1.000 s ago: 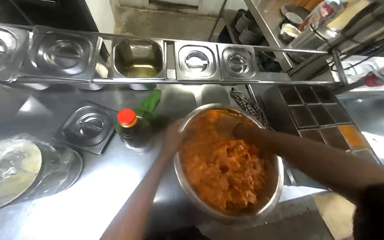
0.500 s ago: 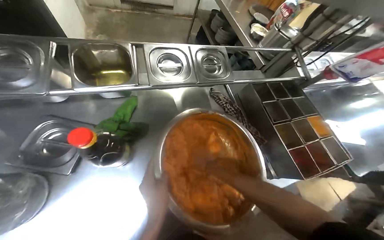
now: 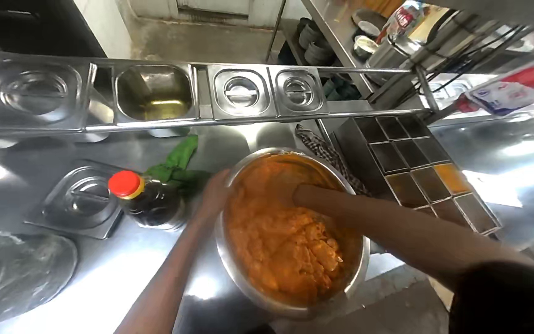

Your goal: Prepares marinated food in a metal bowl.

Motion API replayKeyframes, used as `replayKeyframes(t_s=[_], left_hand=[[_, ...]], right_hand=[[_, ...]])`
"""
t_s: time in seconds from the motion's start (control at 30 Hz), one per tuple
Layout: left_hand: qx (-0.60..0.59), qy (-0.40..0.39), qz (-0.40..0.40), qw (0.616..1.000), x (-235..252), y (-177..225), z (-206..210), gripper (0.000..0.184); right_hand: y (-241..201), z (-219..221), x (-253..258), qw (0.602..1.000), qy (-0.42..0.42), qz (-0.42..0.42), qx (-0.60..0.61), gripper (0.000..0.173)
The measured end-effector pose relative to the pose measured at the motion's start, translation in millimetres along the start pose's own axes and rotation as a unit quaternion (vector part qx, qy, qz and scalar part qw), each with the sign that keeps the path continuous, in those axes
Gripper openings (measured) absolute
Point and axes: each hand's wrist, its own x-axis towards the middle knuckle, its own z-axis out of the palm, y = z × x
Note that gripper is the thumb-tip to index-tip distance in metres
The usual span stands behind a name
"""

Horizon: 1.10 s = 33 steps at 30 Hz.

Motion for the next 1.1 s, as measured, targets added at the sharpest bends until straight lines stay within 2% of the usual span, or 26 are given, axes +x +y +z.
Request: replayKeyframes(t_s=[0.03, 0.1, 0.13, 0.2, 0.27, 0.33, 0.4, 0.47, 0.6, 0.63, 0.7, 0.77, 0.8, 0.83, 0.87, 0.93, 1.0, 1.03, 1.1], left_hand=[[-0.011, 0.032, -0.006, 0.999, -3.9, -3.1, 1.6, 0.049], [-0.04, 0.107, -0.017, 0.993, -21.9, -11.4, 9.7, 0.054], [-0.048, 0.142, -0.018, 0.989, -30.4, -14.5, 16.9, 0.054], [-0.055, 0.178, -0.01, 0.982, -46.3, -17.6, 32.8, 0.049], [-0.05, 0.195, -0.009, 0.98, -69.8, -21.3, 45.8, 0.043], [-0.048, 0.198, -0.025, 0.979, -93.6, -25.8, 57.4, 0.042], [-0.042, 0.198, -0.045, 0.978, -117.0, -32.3, 69.0, 0.048], [-0.05, 0.213, -0.054, 0.974, -130.7, -38.3, 76.1, 0.053], [-0.067, 0.239, -0.037, 0.968, -145.8, -50.0, 79.0, 0.053], [-0.074, 0.236, -0.031, 0.968, -148.4, -52.7, 76.8, 0.05], [-0.096, 0.191, -0.027, 0.977, -152.4, -54.7, 64.9, 0.048], [-0.081, 0.12, 0.004, 0.989, -129.0, -44.1, 38.6, 0.042], [-0.058, 0.076, 0.006, 0.995, -112.2, -35.9, 26.5, 0.039], [-0.03, 0.026, 0.002, 0.999, -89.7, -25.9, 16.6, 0.039], [-0.007, -0.016, 0.006, 1.0, -62.6, -15.8, 10.6, 0.039], [0.025, -0.062, 0.013, 0.998, -19.5, -6.7, 12.5, 0.04], [0.051, -0.035, 0.008, 0.998, -6.0, -3.3, 19.7, 0.036], [0.052, -0.005, 0.003, 0.999, -6.0, -2.6, 20.4, 0.032], [0.033, 0.055, -0.019, 0.998, -23.3, -8.8, 27.3, 0.03]], right_hand=[[30.1, 19.5, 12.7, 0.996, 0.058, 0.048, 0.043, 0.036], [70.9, 54.8, 0.3, 0.98, 0.082, 0.154, 0.097, 0.041], [77.9, 69.4, -18.8, 0.973, 0.056, 0.198, 0.107, 0.045], [70.2, 96.0, -62.7, 0.964, -0.026, 0.235, 0.126, 0.05], [36.8, 121.5, -94.0, 0.96, -0.107, 0.206, 0.154, 0.051], [-14.9, 120.3, -102.9, 0.955, -0.167, 0.163, 0.185, 0.059], [-61.2, 111.8, -85.1, 0.958, -0.18, 0.121, 0.19, 0.058], [-79.7, 105.2, -50.1, 0.966, -0.153, 0.089, 0.186, 0.051], [-52.4, 89.4, -2.6, 0.97, -0.031, 0.106, 0.215, 0.039], [-42.5, 82.4, -0.1, 0.971, -0.017, 0.106, 0.213, 0.038], [-35.2, 66.4, -25.8, 0.977, -0.026, 0.1, 0.187, 0.042], [-32.5, 54.1, -57.4, 0.995, 0.029, 0.017, 0.095, 0.035], [-26.8, 66.7, -56.4, 0.991, 0.109, -0.07, 0.038, 0.027], [-25.9, 67.9, -49.7, 0.983, 0.128, -0.134, -0.002, 0.025], [-28.5, 52.8, -40.4, 0.983, 0.084, -0.157, -0.037, 0.03], [-17.1, 33.9, -6.8, 0.989, 0.025, -0.123, -0.079, 0.035], [26.4, 39.6, 6.1, 0.998, 0.017, -0.014, -0.058, 0.032], [54.8, 49.8, -0.9, 0.998, 0.027, 0.062, -0.018, 0.03], [91.2, 102.8, -36.1, 0.983, 0.014, 0.178, 0.048, 0.035]])
